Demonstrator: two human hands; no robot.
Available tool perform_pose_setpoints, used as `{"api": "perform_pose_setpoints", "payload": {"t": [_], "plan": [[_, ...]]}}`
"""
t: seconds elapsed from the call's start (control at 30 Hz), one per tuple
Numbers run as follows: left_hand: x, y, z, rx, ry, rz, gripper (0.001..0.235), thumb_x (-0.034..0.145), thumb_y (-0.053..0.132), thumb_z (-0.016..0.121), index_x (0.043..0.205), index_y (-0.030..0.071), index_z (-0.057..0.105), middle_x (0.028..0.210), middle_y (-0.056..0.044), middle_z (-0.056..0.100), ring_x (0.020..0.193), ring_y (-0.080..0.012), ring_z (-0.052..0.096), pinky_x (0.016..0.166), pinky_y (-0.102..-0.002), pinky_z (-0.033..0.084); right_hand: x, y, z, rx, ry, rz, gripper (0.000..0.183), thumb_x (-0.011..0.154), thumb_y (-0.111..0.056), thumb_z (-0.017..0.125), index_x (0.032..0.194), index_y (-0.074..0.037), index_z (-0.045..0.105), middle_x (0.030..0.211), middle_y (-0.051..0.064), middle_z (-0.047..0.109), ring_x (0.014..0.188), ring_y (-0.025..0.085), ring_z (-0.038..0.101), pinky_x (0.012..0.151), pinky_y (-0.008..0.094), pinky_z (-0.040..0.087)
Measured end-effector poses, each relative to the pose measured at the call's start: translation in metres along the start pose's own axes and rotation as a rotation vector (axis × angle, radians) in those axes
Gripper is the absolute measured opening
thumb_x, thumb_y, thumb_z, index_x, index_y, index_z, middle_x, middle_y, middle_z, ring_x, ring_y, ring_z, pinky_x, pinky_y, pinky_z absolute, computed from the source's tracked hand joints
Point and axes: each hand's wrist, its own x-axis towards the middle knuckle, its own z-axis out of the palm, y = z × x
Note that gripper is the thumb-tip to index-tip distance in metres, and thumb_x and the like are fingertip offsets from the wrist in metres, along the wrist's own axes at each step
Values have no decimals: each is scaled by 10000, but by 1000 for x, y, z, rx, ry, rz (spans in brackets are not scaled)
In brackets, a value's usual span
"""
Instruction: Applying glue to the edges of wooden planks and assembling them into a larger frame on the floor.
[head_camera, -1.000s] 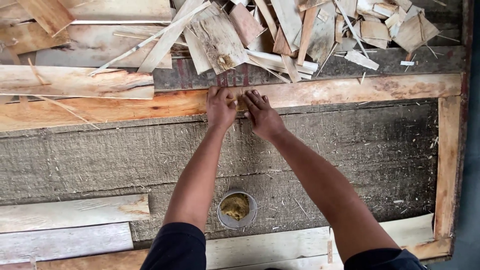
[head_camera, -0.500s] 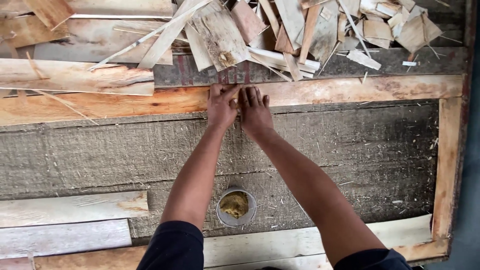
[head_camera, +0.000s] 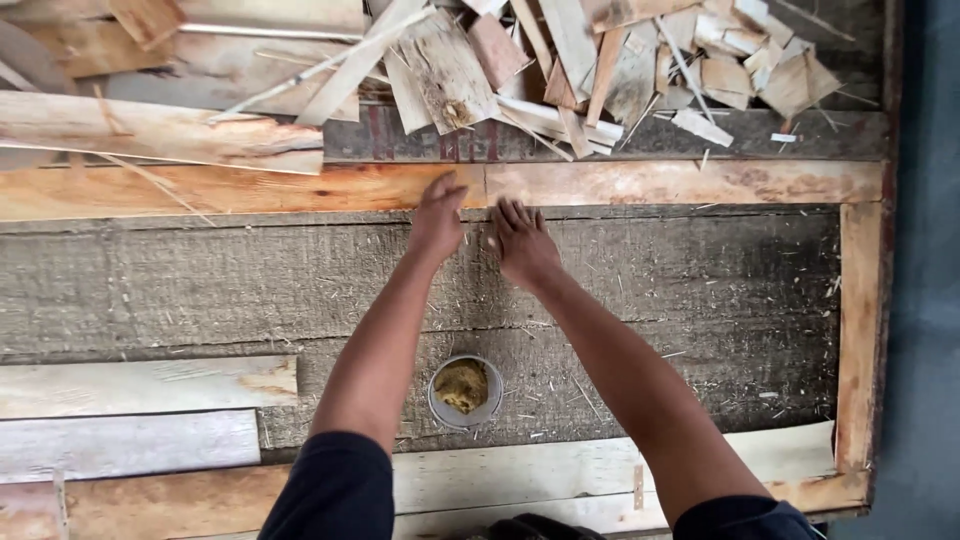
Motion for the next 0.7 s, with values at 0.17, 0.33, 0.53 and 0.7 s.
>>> {"api": "perform_pose_setpoints", "payload": {"t": [0.17,0.33,0.53,0.7], "plan": [[-86,9,-33,-98,-13,-175,310,1093,282,517,1340,168,665,1365,-54,565,1310,-305,565,1061,-496,497,-95,-8,7,314,103,71,506,1157,-360,363,1601,-121,408,1672,135,338,1532,350,328,1249,630,214],[-221,24,-26,-201,93,-491,375,1085,359,539,1285,80,690,1257,-167,670,1234,-342,639,1025,-514,536,-204,-41,12,722,106,274,506,1134,-335,425,1574,-85,436,1650,165,360,1447,426,432,1222,646,326],[-347,68,15,-438,141,-800,579,1018,437,641,1520,182,510,1472,-92,564,1327,-257,596,1090,-464,525,-273,-83,75,1007,0,403,566,1099,-216,507,1637,-171,339,1527,144,533,1286,333,634,1086,497,558],[-371,122,4,-460,-9,-875,749,985,472,622,1628,186,364,1621,-128,431,1418,-300,515,1160,-491,464,-274,-102,95,929,-63,341,496,1057,-210,533,1541,-112,494,1282,200,708,1092,329,742,943,476,647]]}}
